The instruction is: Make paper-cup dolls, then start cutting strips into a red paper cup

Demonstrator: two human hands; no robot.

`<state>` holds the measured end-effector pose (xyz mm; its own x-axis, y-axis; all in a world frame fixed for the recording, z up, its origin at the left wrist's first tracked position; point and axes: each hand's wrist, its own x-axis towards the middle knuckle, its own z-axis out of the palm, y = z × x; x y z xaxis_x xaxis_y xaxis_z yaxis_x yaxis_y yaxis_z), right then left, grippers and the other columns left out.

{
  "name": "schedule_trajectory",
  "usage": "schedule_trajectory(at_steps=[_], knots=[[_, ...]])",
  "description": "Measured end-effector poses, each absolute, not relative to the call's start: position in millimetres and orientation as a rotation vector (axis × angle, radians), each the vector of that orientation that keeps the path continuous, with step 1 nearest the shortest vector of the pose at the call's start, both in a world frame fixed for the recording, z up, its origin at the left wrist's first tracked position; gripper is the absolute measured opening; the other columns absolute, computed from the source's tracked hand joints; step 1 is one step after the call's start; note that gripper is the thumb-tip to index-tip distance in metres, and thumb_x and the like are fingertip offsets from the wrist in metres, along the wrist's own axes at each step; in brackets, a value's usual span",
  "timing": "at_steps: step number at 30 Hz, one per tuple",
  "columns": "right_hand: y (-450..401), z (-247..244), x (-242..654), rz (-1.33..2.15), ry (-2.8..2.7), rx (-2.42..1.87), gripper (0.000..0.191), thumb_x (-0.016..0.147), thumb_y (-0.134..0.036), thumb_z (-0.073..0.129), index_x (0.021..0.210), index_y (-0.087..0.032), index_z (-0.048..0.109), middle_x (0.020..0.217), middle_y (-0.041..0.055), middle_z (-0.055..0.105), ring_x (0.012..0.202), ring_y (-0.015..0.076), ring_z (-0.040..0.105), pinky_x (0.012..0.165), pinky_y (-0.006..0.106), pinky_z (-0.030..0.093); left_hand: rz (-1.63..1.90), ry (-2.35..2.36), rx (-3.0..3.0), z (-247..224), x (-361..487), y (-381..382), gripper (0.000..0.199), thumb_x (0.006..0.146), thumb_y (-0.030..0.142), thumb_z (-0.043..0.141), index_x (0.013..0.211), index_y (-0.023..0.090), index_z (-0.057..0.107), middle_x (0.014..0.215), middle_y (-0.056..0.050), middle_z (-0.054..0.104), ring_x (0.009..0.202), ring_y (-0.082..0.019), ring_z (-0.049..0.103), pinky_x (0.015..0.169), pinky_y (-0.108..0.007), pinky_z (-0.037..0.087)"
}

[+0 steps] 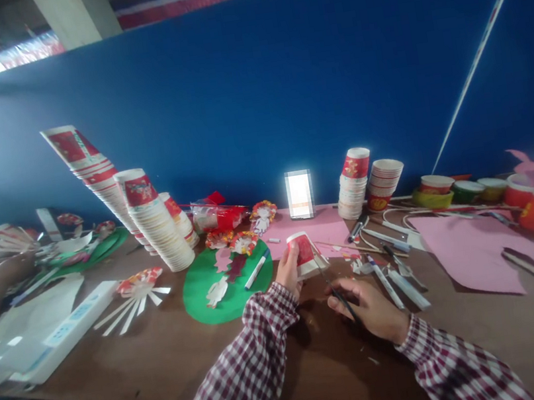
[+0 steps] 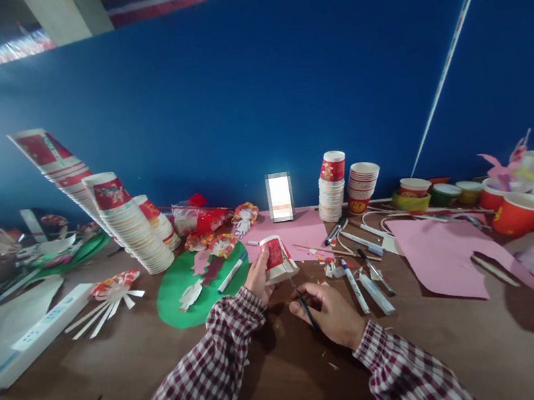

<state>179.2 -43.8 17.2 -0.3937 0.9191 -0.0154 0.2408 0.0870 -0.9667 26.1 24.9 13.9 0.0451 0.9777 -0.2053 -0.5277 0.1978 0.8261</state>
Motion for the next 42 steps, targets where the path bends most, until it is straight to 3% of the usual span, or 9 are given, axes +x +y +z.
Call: schedule_trajectory(at_steps=[42], knots=[[-45.5, 16.0, 178.2, 1.32, -1.721, -1.181, 0.026, 0.077, -0.041, 0.06, 0.085, -0.016, 0.057, 0.061, -0.0024, 0.051, 0.056, 0.0104, 0.045, 0.048, 0.021, 0.033, 1.304, 0.896, 0.595, 13.5, 27.3, 25.7, 0.046, 0.077, 0.045, 0.06, 0.106, 0.01, 0.06, 0.073, -0.007, 0.068, 0.054, -0.015, 0.062, 0.052, -0.025, 0.052]])
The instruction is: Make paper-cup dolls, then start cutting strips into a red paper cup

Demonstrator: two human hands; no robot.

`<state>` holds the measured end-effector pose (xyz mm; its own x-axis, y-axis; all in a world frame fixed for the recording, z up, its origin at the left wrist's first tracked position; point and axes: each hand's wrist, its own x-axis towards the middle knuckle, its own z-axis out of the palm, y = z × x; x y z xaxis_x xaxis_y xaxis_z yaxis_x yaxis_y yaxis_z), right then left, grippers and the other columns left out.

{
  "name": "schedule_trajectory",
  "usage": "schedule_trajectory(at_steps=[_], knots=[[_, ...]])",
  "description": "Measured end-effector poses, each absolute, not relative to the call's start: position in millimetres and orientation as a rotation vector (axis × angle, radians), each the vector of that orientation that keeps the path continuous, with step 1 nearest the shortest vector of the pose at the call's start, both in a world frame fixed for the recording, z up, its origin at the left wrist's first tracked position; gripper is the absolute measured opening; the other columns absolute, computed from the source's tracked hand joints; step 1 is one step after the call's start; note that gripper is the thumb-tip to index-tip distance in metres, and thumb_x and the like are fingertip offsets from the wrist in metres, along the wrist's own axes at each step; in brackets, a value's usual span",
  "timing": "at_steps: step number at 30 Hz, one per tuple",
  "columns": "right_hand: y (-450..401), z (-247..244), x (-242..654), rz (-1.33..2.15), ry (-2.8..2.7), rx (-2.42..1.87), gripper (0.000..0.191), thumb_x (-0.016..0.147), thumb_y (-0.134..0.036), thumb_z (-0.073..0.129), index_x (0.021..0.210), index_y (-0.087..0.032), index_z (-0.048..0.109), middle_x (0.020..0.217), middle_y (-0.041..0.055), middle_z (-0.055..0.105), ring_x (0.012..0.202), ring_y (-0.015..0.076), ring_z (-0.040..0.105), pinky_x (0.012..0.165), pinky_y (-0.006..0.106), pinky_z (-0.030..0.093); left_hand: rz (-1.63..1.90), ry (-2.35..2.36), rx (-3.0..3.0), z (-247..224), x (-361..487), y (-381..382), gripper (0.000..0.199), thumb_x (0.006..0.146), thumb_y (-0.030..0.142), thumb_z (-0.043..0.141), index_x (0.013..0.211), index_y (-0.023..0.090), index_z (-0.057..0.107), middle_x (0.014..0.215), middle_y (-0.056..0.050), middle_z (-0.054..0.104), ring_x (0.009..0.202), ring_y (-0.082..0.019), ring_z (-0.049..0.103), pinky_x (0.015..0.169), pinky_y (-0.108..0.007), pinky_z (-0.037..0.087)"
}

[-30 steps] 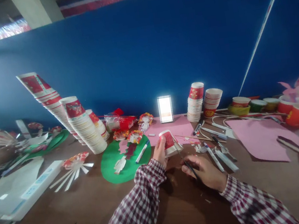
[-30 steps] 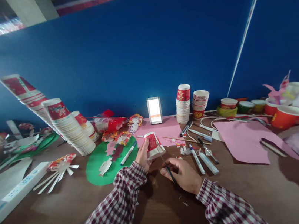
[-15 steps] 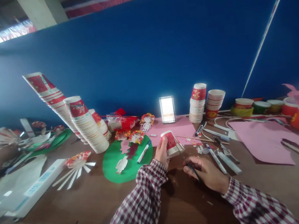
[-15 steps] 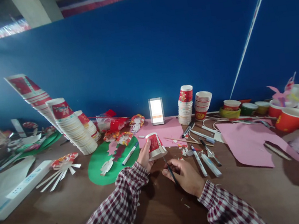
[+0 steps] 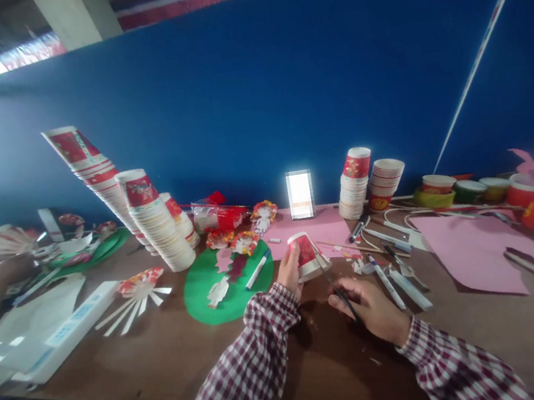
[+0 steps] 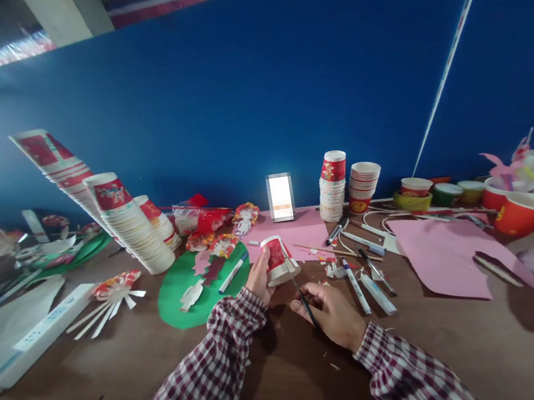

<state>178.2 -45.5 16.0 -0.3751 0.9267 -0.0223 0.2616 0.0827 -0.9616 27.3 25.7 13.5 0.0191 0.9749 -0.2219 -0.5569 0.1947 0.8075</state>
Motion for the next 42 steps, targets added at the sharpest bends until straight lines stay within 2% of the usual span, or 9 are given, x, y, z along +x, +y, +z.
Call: schedule_trajectory(at_steps=[11, 20, 26, 32, 42], knots=[[-47.1, 19.0, 177.7, 1.276, -1.741, -1.192, 0.028, 0.078, -0.043, 0.059, 0.081, -0.015, 0.058, 0.058, -0.0034, 0.048, 0.054, 0.0093, 0.041, 0.046, 0.02, 0.03, 1.283, 0.88, 0.629, 11.1, 25.8, 26.3, 0.045, 0.074, 0.048, 0.061, 0.098, 0.01, 0.062, 0.072, -0.007, 0.068, 0.054, -0.014, 0.062, 0.049, -0.023, 0.051], [-47.6, 16.8, 178.6, 1.243, -1.74, -1.21, 0.033, 0.078, -0.049, 0.057, 0.082, -0.016, 0.059, 0.057, -0.0026, 0.047, 0.052, 0.0103, 0.042, 0.046, 0.02, 0.032, 1.291, 0.892, 0.626, 11.6, 26.3, 26.1, 0.042, 0.076, 0.046, 0.06, 0.1, 0.011, 0.062, 0.072, -0.007, 0.068, 0.055, -0.014, 0.062, 0.053, -0.025, 0.052], [-47.4, 14.2, 179.2, 1.233, -1.742, -1.207, 0.032, 0.079, -0.047, 0.057, 0.086, -0.016, 0.059, 0.057, -0.0027, 0.048, 0.052, 0.0104, 0.043, 0.047, 0.021, 0.034, 1.295, 0.873, 0.625, 11.1, 26.0, 26.5, 0.045, 0.076, 0.046, 0.06, 0.103, 0.01, 0.061, 0.078, -0.009, 0.068, 0.058, -0.016, 0.063, 0.052, -0.026, 0.052], [-46.8, 14.5, 176.5, 1.336, -1.674, -1.18, 0.035, 0.076, -0.047, 0.061, 0.09, -0.016, 0.056, 0.06, -0.0024, 0.05, 0.054, 0.0109, 0.047, 0.047, 0.021, 0.037, 1.293, 0.895, 0.609, 14.6, 26.8, 25.4, 0.045, 0.079, 0.043, 0.058, 0.108, 0.009, 0.058, 0.069, -0.007, 0.067, 0.051, -0.013, 0.06, 0.049, -0.024, 0.05], [-44.7, 18.2, 179.0, 1.424, -1.652, -1.136, 0.039, 0.077, -0.051, 0.057, 0.091, -0.015, 0.056, 0.063, -0.001, 0.052, 0.057, 0.0117, 0.051, 0.051, 0.023, 0.041, 1.258, 0.904, 0.639, 18.7, 27.6, 21.1, 0.044, 0.075, 0.046, 0.061, 0.101, 0.011, 0.06, 0.066, -0.006, 0.066, 0.051, -0.013, 0.059, 0.048, -0.021, 0.048]])
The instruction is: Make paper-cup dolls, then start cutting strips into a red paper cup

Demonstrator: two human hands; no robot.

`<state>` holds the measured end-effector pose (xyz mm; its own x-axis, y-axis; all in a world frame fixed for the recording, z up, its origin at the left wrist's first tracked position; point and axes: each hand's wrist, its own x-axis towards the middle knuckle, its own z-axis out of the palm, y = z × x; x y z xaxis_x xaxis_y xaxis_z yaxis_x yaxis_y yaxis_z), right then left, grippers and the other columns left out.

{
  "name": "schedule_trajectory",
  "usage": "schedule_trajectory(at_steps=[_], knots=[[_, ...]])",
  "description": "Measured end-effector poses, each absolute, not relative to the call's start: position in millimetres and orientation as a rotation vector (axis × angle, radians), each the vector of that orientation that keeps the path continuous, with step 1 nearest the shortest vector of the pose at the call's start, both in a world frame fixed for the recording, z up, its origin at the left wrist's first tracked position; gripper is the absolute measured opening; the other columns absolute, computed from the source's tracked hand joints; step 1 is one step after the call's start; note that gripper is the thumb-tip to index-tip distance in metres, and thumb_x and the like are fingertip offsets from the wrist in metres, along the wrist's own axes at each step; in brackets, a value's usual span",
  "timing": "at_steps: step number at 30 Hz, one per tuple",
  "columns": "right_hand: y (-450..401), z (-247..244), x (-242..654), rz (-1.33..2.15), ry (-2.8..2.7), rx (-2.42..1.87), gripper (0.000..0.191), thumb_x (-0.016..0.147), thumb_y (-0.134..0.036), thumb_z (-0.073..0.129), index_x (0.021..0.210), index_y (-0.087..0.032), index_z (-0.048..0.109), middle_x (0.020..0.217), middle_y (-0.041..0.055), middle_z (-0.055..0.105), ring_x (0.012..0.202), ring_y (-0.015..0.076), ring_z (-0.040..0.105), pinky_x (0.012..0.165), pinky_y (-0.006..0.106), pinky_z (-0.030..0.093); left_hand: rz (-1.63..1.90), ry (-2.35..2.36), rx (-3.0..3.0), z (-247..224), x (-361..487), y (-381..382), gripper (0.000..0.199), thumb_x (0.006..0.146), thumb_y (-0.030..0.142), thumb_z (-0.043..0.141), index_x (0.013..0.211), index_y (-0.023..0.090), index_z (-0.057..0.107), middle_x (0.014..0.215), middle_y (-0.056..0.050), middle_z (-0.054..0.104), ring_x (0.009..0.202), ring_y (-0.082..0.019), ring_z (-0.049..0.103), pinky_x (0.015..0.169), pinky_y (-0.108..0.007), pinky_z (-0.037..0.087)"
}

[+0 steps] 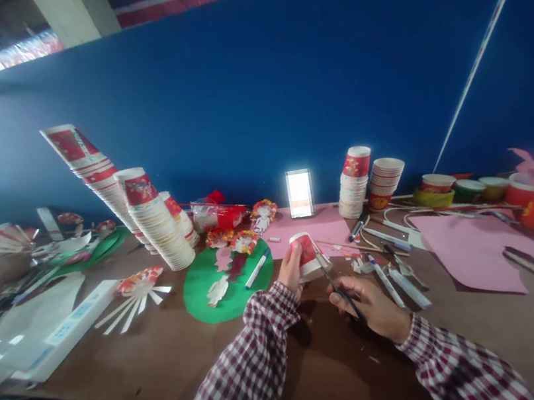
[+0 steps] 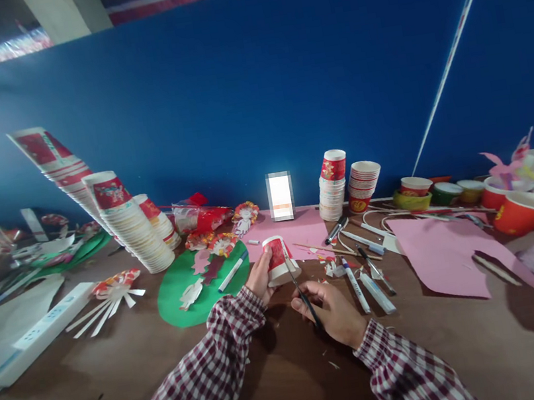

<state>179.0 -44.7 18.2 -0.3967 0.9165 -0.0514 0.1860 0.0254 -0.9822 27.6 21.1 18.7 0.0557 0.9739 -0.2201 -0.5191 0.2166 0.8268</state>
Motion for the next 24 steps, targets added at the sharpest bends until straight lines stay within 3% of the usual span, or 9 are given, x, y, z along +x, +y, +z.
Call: schedule_trajectory(at_steps=[11, 24], knots=[[-43.5, 18.5, 178.5, 1.322, -1.644, -1.131, 0.032, 0.077, -0.045, 0.06, 0.088, -0.016, 0.057, 0.064, -0.0011, 0.054, 0.06, 0.012, 0.05, 0.053, 0.022, 0.04, 1.224, 0.945, 0.707, 11.0, 34.7, 17.3, 0.049, 0.07, 0.052, 0.063, 0.098, 0.012, 0.061, 0.069, -0.005, 0.065, 0.05, -0.011, 0.056, 0.048, -0.021, 0.046], [-44.0, 22.3, 179.2, 1.305, -1.636, -1.164, 0.032, 0.075, -0.045, 0.062, 0.087, -0.015, 0.059, 0.062, -0.0017, 0.052, 0.058, 0.0119, 0.047, 0.051, 0.022, 0.037, 1.226, 0.971, 0.67, 12.3, 35.7, 16.1, 0.036, 0.076, 0.046, 0.06, 0.091, 0.014, 0.064, 0.068, -0.004, 0.066, 0.052, -0.011, 0.057, 0.054, -0.022, 0.048]])
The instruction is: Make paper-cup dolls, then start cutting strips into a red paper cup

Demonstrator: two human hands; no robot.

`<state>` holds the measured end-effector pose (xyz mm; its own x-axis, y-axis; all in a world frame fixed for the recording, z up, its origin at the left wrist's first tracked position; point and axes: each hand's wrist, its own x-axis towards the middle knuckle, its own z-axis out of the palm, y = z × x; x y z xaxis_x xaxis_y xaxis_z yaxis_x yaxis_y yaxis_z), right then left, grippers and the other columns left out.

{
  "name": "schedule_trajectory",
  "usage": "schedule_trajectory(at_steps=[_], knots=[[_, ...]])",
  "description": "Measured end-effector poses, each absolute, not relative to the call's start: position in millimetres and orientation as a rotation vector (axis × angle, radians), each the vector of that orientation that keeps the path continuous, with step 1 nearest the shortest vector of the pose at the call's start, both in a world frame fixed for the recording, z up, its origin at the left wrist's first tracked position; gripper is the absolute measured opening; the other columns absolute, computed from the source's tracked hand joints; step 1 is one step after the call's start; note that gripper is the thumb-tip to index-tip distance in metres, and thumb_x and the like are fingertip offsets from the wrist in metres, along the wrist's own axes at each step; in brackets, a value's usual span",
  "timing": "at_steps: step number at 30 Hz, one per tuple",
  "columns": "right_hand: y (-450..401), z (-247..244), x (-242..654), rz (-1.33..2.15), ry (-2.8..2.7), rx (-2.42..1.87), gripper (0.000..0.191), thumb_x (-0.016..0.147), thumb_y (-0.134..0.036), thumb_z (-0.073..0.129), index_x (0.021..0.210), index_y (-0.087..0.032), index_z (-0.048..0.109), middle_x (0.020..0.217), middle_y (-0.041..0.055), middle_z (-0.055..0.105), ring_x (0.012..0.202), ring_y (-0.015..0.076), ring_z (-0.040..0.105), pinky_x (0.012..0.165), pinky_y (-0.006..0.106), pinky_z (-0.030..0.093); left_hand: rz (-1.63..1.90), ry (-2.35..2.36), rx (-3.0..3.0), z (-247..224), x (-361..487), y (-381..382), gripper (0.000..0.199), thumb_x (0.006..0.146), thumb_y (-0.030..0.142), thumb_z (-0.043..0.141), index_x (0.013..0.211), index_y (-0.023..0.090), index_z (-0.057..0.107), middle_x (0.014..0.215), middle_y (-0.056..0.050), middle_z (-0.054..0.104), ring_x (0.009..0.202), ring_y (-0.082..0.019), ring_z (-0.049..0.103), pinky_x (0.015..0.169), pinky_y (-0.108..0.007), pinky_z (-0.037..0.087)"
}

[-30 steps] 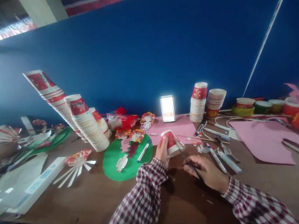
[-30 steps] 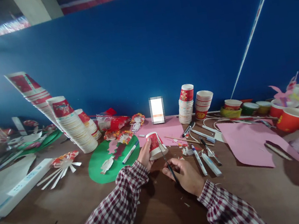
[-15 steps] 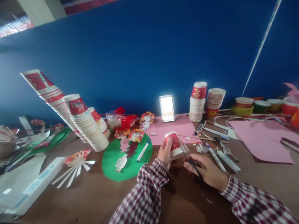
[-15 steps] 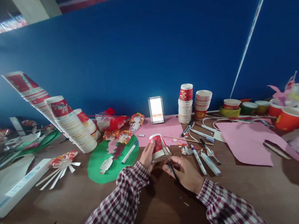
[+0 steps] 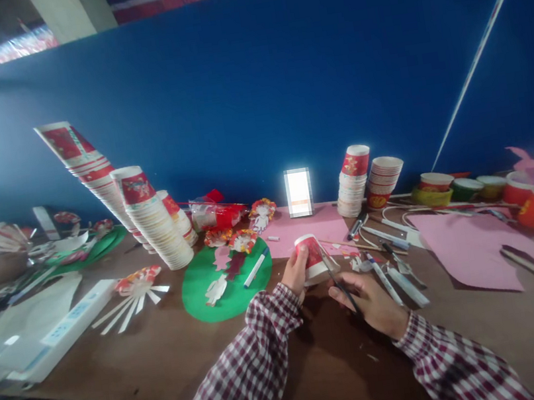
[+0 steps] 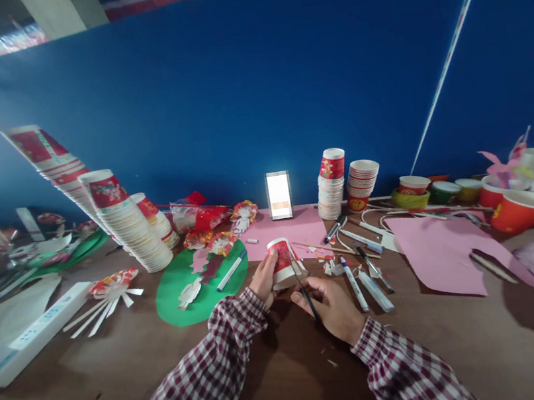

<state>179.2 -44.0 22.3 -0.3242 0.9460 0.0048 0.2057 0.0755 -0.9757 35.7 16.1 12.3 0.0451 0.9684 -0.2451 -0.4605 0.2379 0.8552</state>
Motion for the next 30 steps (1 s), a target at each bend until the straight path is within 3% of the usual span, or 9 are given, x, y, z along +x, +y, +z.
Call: schedule_trajectory(at_steps=[8, 12, 19, 30], knots=[[-44.8, 19.3, 179.4, 1.269, -1.641, -1.186, 0.032, 0.077, -0.046, 0.06, 0.087, -0.015, 0.06, 0.058, -0.0026, 0.05, 0.053, 0.0112, 0.045, 0.047, 0.021, 0.035, 1.225, 0.953, 0.696, 6.9, 36.0, 18.2, 0.042, 0.073, 0.05, 0.061, 0.094, 0.013, 0.062, 0.07, -0.005, 0.064, 0.051, -0.01, 0.055, 0.051, -0.022, 0.047], [-45.0, 20.5, 178.5, 1.263, -1.633, -1.212, 0.033, 0.076, -0.047, 0.06, 0.086, -0.015, 0.06, 0.055, -0.0032, 0.048, 0.051, 0.0109, 0.044, 0.046, 0.022, 0.036, 1.272, 0.952, 0.735, 2.7, 36.1, 20.7, 0.048, 0.072, 0.051, 0.062, 0.104, 0.016, 0.056, 0.076, -0.004, 0.063, 0.055, -0.012, 0.057, 0.049, -0.021, 0.046], [-43.5, 19.3, 178.8, 1.288, -1.634, -1.187, 0.033, 0.076, -0.045, 0.062, 0.087, -0.015, 0.059, 0.058, -0.0026, 0.05, 0.053, 0.0111, 0.046, 0.047, 0.021, 0.037, 1.331, 0.946, 0.911, -1.6, 33.4, 22.3, 0.047, 0.074, 0.049, 0.06, 0.11, 0.02, 0.051, 0.085, -0.002, 0.062, 0.067, -0.011, 0.058, 0.065, -0.023, 0.049], [-44.6, 26.5, 177.3, 1.302, -1.525, -1.161, 0.037, 0.07, -0.048, 0.066, 0.086, -0.015, 0.062, 0.064, -0.0002, 0.058, 0.056, 0.012, 0.049, 0.049, 0.022, 0.039, 1.309, 0.958, 1.078, -8.9, 32.9, 22.9, 0.044, 0.076, 0.05, 0.058, 0.107, 0.019, 0.052, 0.089, -0.004, 0.062, 0.075, -0.013, 0.058, 0.073, -0.025, 0.048]])
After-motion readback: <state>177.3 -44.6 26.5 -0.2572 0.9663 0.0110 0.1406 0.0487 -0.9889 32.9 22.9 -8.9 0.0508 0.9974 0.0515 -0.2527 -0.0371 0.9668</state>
